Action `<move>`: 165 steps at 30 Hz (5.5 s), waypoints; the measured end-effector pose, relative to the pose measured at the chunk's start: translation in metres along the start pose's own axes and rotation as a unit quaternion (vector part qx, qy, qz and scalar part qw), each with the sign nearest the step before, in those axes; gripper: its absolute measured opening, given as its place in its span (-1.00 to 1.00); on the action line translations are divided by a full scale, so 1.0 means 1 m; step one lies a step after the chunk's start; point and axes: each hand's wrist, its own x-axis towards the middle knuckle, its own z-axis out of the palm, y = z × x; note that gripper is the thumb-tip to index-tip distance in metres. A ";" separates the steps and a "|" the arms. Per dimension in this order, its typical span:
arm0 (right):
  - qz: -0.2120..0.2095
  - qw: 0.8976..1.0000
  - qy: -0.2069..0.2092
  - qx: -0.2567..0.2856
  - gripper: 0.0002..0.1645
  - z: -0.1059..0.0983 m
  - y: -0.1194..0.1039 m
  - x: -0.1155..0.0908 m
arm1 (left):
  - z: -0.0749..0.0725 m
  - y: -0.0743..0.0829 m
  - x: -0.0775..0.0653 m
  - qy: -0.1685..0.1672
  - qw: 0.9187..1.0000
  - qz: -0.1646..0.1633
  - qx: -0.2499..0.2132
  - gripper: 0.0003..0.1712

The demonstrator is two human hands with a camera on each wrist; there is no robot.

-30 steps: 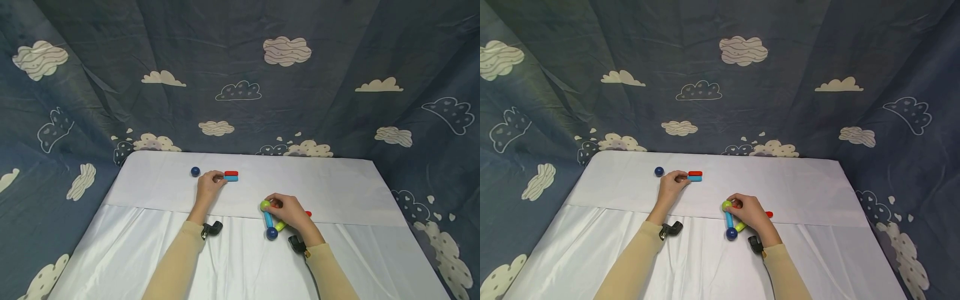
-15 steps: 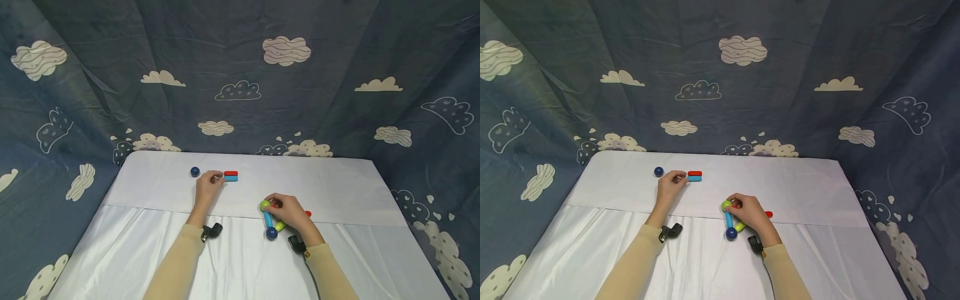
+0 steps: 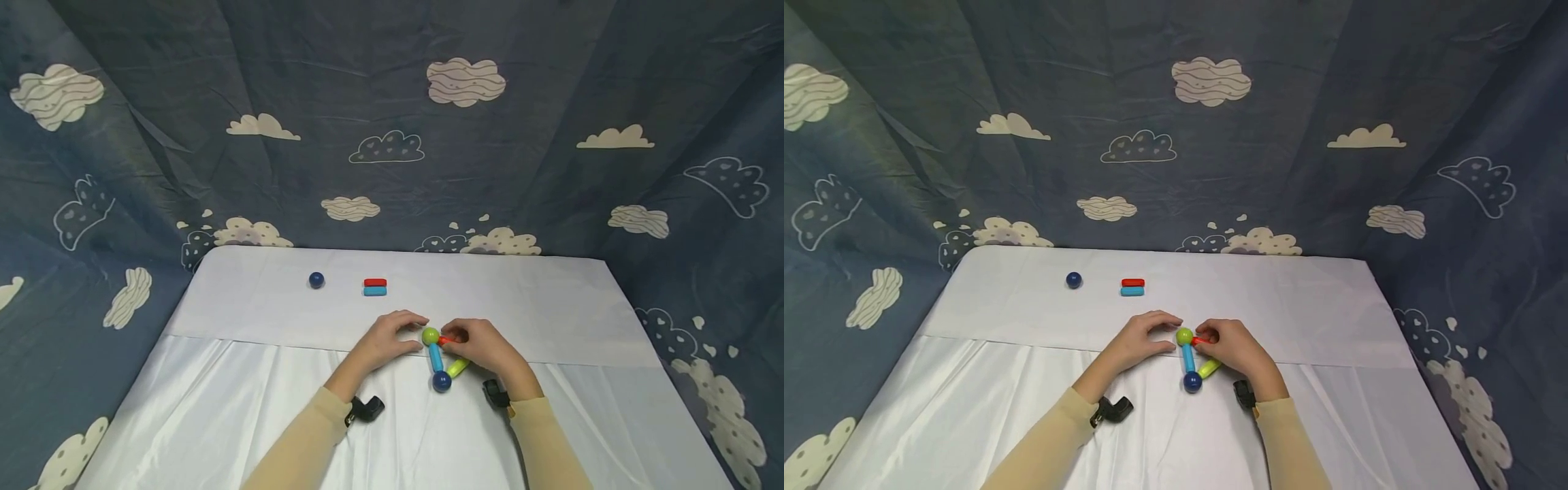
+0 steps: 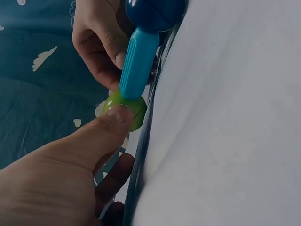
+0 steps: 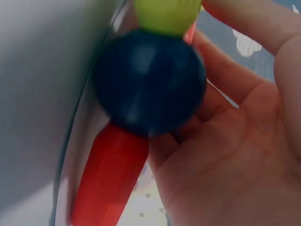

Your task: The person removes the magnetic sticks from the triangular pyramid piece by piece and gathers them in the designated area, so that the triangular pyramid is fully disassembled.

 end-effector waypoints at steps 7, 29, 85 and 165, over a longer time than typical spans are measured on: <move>-0.003 1.000 -0.001 0.005 -0.83 0.001 0.005 0.002 | 0.007 0.001 0.007 -0.001 0.999 0.021 0.045 -0.52; 0.066 0.994 0.090 -0.009 -0.63 0.004 0.013 0.006 | -0.004 -0.001 -0.001 0.052 0.998 -0.011 0.045 -0.56; -0.035 0.991 0.128 -0.012 -0.79 0.043 -0.019 -0.005 | -0.011 -0.005 -0.001 0.072 0.995 -0.063 0.025 -0.62; -0.026 0.991 0.132 -0.015 -0.80 0.046 -0.020 -0.011 | -0.156 -0.093 -0.054 0.429 0.881 -0.195 -0.047 -0.58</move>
